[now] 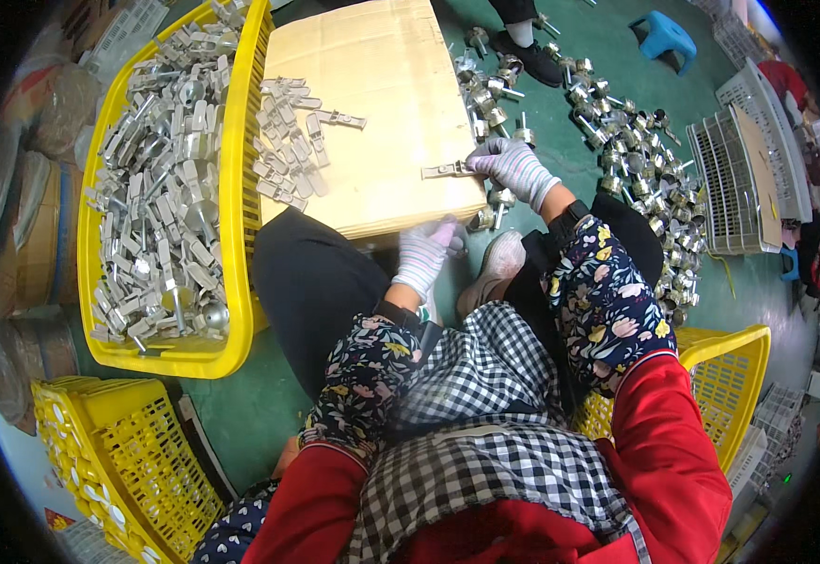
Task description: Assembling metal door lock components and placing them on a cardboard board for sorting.
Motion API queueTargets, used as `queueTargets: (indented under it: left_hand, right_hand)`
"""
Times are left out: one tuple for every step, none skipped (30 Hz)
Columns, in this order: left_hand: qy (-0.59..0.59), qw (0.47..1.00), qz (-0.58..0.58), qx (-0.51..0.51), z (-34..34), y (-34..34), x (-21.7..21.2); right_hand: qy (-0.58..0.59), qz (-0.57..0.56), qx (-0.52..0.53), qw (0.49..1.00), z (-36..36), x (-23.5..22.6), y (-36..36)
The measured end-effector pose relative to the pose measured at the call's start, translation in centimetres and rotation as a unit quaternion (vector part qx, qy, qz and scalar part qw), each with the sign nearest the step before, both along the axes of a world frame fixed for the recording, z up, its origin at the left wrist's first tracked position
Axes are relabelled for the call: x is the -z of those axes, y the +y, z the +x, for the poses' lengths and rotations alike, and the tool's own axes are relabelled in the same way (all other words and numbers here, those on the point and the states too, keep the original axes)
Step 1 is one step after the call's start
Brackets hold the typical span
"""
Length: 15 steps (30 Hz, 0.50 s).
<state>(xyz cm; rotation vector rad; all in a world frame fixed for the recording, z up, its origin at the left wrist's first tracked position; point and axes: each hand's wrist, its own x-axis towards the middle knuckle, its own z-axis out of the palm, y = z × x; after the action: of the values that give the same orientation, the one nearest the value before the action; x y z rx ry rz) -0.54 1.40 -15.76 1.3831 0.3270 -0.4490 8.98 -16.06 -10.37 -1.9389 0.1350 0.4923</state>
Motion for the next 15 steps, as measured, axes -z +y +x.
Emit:
queueTargets:
  left_hand:
    - [-0.004,1.0,0.0,0.004,0.0,0.0,0.1]
    - [-0.003,1.0,0.0,0.005,0.0,-0.2,0.0]
    - [-0.008,1.0,-0.01,0.0,0.0,-0.4,-0.1]
    - [-0.013,1.0,-0.02,-0.004,0.0,-0.6,-0.3]
    - [-0.012,1.0,-0.02,-0.005,0.0,-0.5,-0.3]
    - [-0.014,1.0,-0.015,0.004,0.0,-0.4,-0.3]
    - [-0.017,1.0,-0.009,0.014,0.1,-0.2,-0.4]
    - [-0.019,1.0,-0.012,0.014,0.1,-0.1,-0.2]
    - [-0.001,1.0,-0.02,0.004,0.2,0.0,0.2]
    - [0.015,0.999,-0.028,-0.007,0.3,0.1,0.3]
    - [0.009,0.999,-0.032,-0.011,0.4,0.0,0.3]
    - [0.006,1.0,-0.013,-0.011,0.3,-0.2,0.3]
    - [0.003,1.0,0.006,-0.013,0.3,-0.4,0.3]
    - [0.008,1.0,-0.01,-0.009,0.3,-0.3,0.5]
    - [-0.01,0.999,-0.028,-0.026,0.1,-0.1,1.5]
  right_hand:
    - [0.0,0.0,0.001,1.0,0.2,0.5,-0.1]
    - [-0.041,-0.027,-0.004,0.999,0.4,0.7,0.0]
    - [-0.082,-0.055,-0.008,0.995,0.5,0.9,-0.2]
    - [-0.082,-0.056,-0.006,0.995,0.6,1.0,-0.7]
    - [-0.071,-0.124,-0.023,0.989,0.5,-0.3,-0.3]
    - [-0.06,-0.192,-0.04,0.979,0.4,-1.1,0.0]
    - [-0.059,-0.193,-0.04,0.979,0.5,-1.1,0.3]
    - [-0.056,-0.215,-0.038,0.974,0.7,-1.3,0.5]
    - [-0.054,-0.237,-0.037,0.969,0.9,-1.5,0.8]
    - [-0.05,-0.25,-0.042,0.966,0.7,-1.6,1.1]
    - [-0.054,-0.241,-0.041,0.968,0.6,-1.4,1.2]
    - [-0.058,-0.231,-0.04,0.97,0.6,-1.1,1.1]
    - [-0.049,-0.225,-0.047,0.972,0.5,-1.0,0.6]
    - [-0.042,-0.256,-0.067,0.963,0.6,-1.4,0.5]
    - [-0.061,-0.286,-0.082,0.953,0.4,-2.5,1.0]
